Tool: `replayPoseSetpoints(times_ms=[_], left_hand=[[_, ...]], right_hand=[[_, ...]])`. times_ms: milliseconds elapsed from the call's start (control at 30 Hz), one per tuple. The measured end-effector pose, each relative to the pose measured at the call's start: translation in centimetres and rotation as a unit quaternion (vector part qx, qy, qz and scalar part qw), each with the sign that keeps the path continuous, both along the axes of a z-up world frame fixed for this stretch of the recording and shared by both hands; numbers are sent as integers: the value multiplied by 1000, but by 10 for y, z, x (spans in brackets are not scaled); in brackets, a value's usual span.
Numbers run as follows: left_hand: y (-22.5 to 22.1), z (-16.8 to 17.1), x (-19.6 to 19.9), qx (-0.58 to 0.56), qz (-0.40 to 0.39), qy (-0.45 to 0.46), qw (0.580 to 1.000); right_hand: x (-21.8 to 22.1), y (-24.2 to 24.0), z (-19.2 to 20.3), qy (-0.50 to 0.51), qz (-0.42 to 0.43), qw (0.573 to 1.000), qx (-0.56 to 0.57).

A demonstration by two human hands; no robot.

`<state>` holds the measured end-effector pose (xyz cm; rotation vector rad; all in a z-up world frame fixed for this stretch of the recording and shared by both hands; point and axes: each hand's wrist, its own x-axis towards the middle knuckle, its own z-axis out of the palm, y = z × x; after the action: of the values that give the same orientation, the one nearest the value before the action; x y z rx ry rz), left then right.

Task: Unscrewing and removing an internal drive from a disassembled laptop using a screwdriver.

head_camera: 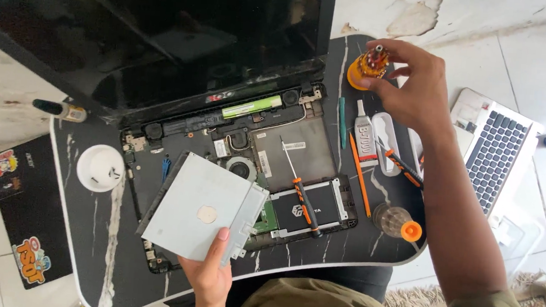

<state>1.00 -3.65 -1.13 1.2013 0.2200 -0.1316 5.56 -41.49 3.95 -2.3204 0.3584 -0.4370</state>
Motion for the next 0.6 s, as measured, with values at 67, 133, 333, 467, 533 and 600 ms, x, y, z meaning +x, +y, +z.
replayPoseSetpoints(times_ms=[67, 133, 333, 467, 533, 600], left_hand=[[1, -5, -1, -6, 4, 2, 1000], [2, -8, -2, -10, 9, 4, 1000], [8, -21, -7, -11, 29, 37, 999], [7, -22, -9, 76, 16, -61, 995], [-3, -6, -1, 6, 62, 75, 995], [-6, -3, 2, 34, 92, 133, 986]], right_hand=[[-2, 1, 3, 3, 17, 1000, -1], [-2, 2, 6, 6, 35, 999, 0], [0, 5, 13, 19, 51, 999, 6], [-2, 6, 19, 50, 34, 998, -1], [-4, 5, 25, 57, 29, 998, -9], [-8, 3, 35, 42, 35, 998, -1]])
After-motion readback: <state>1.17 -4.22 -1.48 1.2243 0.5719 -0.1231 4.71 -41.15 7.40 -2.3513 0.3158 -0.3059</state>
